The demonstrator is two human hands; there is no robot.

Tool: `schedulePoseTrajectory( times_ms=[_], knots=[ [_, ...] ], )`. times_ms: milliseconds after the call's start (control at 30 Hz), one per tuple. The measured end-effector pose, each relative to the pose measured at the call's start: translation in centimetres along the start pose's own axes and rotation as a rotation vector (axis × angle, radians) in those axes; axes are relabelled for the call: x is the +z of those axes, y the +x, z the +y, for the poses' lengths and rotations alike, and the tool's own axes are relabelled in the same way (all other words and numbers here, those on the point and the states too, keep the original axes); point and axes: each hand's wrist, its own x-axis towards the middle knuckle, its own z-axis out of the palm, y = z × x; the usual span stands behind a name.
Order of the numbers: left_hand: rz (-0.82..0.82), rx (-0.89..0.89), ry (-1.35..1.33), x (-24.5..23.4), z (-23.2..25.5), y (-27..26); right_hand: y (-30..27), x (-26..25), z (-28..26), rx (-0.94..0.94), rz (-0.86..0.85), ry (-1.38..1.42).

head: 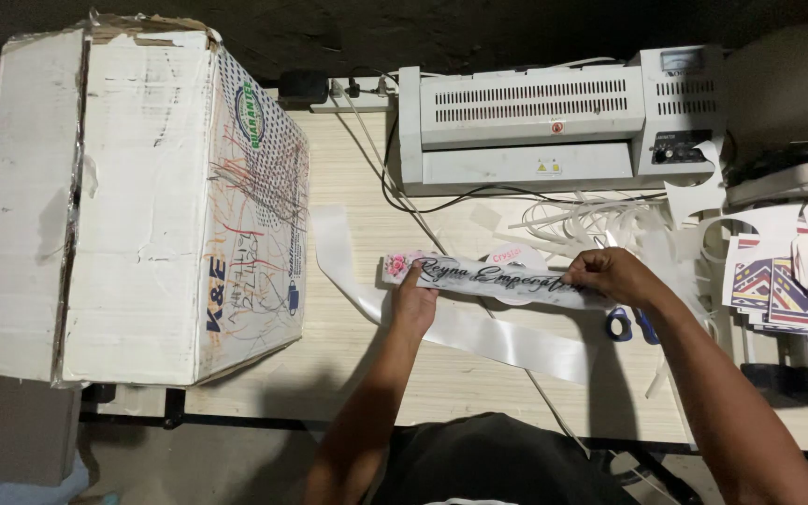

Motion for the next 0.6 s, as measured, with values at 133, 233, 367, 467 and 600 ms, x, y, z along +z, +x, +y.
schedulePoseTrajectory(
  times_ms=[133, 233, 367, 467, 600],
  knots=[
    [-0.069, -0.048, -0.027, 4.1, 1.6, -2.5, -0.9, -0.1, -1.1, -0.024, 0.006, -0.100],
    [-0.094, -0.033, -0.038, 4.6, 1.5, -2.6, -2.0, -0.3, -3.1, 0.092, 0.025, -0.003],
    [-0.105, -0.022, -0.089, 4.4, 1.2, -2.4, -0.4, -0.4, -0.1, -0.532, 0.172, -0.228],
    [-0.090, -0.021, -0.087, 4.4, 1.2, -2.3, -0.8, -0.8, -1.4, -0.086, 0.127, -0.157],
    [-0.089, -0.013, -0.102, 4.3, 1.2, -2.2, -0.4, -2.5, -2.4, 0.024, 0.032, -0.238]
  ],
)
